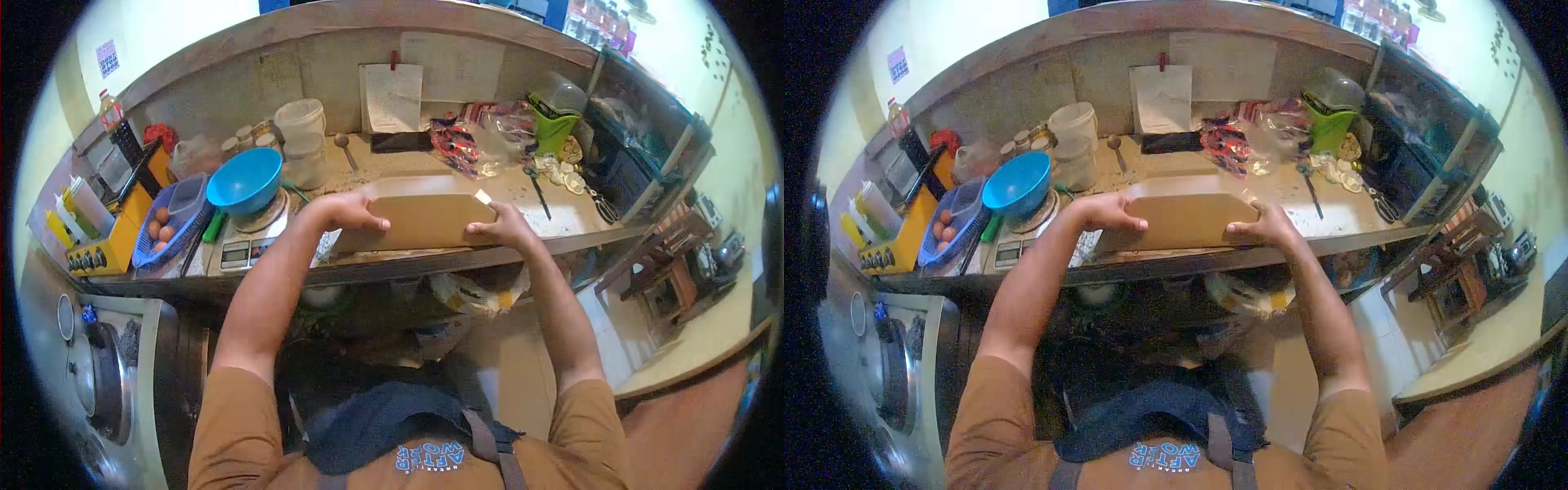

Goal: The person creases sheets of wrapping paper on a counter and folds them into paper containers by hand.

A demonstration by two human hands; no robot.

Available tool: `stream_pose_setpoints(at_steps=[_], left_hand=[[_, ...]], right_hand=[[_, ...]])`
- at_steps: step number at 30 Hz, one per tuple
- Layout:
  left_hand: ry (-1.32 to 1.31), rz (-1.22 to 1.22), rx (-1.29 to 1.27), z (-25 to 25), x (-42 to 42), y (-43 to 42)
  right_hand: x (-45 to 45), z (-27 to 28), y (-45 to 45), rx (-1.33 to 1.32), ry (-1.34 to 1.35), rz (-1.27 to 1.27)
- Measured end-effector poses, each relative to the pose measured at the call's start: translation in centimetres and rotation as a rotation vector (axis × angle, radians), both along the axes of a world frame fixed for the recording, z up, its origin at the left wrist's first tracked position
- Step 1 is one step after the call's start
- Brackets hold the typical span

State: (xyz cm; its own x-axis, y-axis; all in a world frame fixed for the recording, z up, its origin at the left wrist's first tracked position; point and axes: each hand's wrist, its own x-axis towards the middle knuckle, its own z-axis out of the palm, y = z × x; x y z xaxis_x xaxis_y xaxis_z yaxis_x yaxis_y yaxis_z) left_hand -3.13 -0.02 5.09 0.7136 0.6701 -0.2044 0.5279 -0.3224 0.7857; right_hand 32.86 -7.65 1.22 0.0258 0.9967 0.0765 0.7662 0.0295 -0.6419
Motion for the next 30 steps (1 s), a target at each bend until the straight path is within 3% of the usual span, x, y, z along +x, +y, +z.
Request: stream_pose_setpoints(at_steps=[3, 4, 6, 7, 9, 12, 15, 21, 25, 30], left_hand=[[0.314, -0.273, 0.205, 2.9, 1.1, -1.6], [0.344, -0.360, 0.349, 5.1, 1.7, -4.0], [0.197, -0.354, 0.396, 7.2, 2.7, -8.8], [0.125, -0.348, 0.540, 7.1, 3.4, -10.6], [0.122, -0.264, 0.646, 8.7, 3.8, -15.1], [-0.016, -0.268, 0.709, 10.6, 0.9, -20.1], [-0.188, -0.191, 0.696, 10.4, -2.0, -23.0], [-0.321, -0.213, 0.530, 4.4, -2.0, -24.7], [-0.414, -0.278, 0.510, 4.3, -2.9, -26.0], [-0.423, -0.187, 0.451, 1.8, -3.2, -25.9]], right_hand=[[-0.5, 0.5, -3.3, -0.010, 0.212, 0.067], [-1.8, 1.2, -5.2, 0.185, 0.265, 0.116], [-3.2, 3.2, -8.5, 0.295, 0.029, 0.180], [-3.9, 4.3, -10.4, 0.346, -0.088, 0.215], [-6.2, 7.1, -15.0, 0.491, -0.150, 0.179], [-4.9, 8.6, -18.8, 0.809, -0.040, 0.107], [-5.0, 8.1, -20.2, 0.930, 0.065, 0.134], [-10.0, 3.1, -20.7, 0.950, 0.195, 0.127], [-11.7, 5.5, -19.7, 0.950, 0.134, 0.384], [-15.5, 5.4, -18.2, 0.654, 0.318, 0.848]])
